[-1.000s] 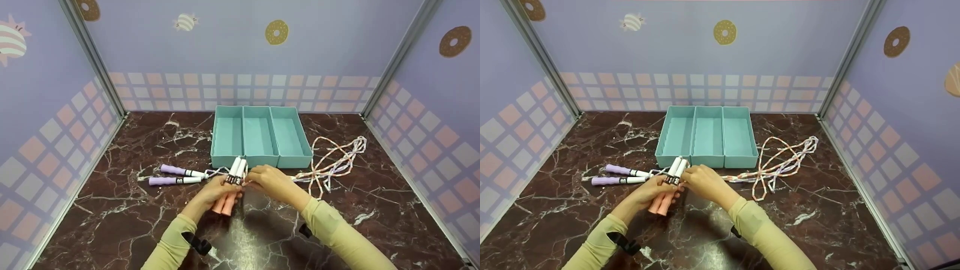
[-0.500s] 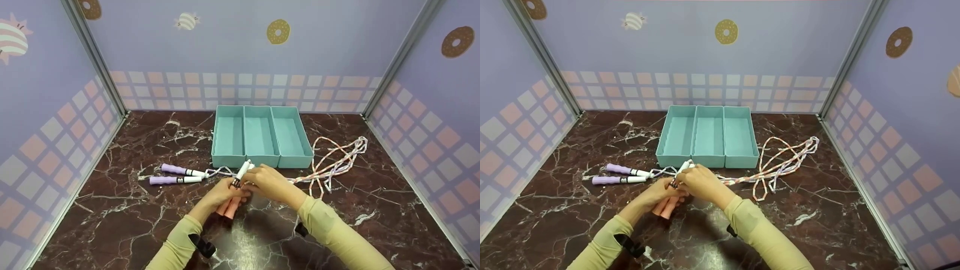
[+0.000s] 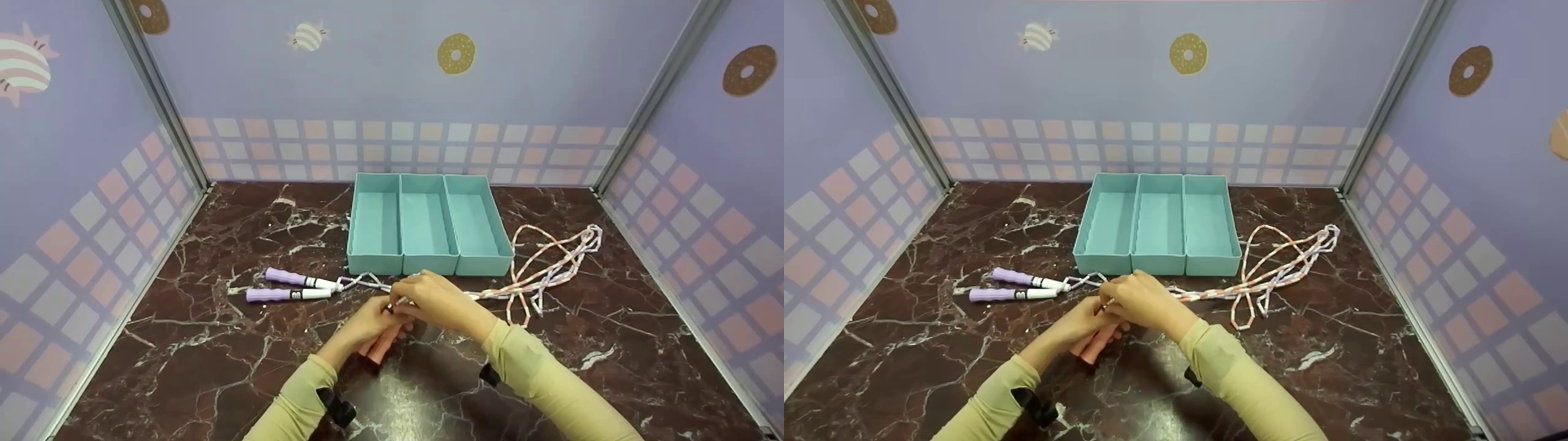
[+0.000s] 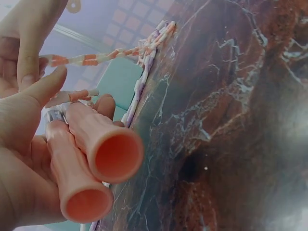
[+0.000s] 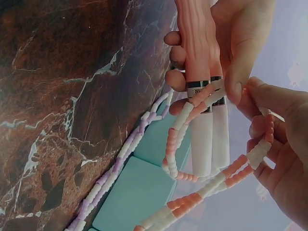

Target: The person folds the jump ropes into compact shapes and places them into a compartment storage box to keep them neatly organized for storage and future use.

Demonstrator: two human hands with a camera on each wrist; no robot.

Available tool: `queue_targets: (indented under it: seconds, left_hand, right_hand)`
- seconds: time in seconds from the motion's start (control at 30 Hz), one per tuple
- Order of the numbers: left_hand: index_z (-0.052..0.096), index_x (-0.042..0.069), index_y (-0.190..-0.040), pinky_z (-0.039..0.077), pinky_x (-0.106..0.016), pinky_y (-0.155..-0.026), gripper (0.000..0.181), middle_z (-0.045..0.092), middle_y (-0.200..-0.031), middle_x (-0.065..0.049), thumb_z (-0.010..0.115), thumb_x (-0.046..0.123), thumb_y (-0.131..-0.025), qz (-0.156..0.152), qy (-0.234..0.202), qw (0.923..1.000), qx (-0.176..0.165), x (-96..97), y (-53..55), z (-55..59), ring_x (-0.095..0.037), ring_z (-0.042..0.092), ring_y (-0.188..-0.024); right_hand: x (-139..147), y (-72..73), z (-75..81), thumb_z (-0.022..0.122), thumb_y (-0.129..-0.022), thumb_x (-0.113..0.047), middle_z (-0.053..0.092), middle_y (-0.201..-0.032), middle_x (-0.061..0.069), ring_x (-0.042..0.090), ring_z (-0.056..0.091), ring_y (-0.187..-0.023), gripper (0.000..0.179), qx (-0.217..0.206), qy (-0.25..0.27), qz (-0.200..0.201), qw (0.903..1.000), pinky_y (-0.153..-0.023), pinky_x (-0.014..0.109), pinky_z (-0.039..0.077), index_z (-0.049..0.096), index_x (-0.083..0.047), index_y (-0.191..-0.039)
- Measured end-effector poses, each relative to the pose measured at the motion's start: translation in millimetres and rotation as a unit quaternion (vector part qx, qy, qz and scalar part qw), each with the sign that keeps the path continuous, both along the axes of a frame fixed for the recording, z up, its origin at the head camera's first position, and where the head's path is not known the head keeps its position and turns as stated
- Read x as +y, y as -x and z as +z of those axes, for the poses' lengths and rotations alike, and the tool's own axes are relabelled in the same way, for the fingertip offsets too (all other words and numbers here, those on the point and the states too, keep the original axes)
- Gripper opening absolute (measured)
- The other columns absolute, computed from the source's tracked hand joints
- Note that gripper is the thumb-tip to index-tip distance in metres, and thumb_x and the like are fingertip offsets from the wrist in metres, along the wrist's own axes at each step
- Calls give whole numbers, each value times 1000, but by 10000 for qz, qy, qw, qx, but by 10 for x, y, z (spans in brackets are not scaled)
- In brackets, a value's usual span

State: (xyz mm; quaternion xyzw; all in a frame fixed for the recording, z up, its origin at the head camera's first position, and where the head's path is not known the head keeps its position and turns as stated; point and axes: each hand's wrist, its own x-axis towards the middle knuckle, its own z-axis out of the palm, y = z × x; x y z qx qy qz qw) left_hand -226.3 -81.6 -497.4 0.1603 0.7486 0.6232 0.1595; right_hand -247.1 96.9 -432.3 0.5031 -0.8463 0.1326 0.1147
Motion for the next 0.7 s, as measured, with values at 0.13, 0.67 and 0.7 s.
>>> queue_targets:
  seconds: [0.13,0.67,0.7]
  left_hand:
    - [64,-7,-114,60,-32,-70,30,72,-94,-29,64,15,-94,4,224,9997,46,16,-17,9,-21,72,-74]
    - [68,2,-113,56,-26,-65,31,74,-93,-24,69,22,-91,-639,576,9960,-242,-62,-49,91,-13,67,-68]
    - [68,1,-113,57,-27,-65,30,73,-92,-24,69,21,-91,-717,578,9954,-252,-67,-52,94,-14,67,-68]
  right_hand:
    - [-9,11,-11,73,-88,-23,74,-94,-5,12,68,-85,11,22,-82,-27,10000,-74,31,48,72,-18,-97]
    - [42,82,29,71,-90,-17,64,-100,5,16,68,-91,13,-1272,-6,461,9908,-80,20,56,66,-8,-97]
    - [48,84,36,72,-89,-18,64,-99,5,16,68,-91,14,-1346,-43,478,9897,-80,19,56,65,-8,-97]
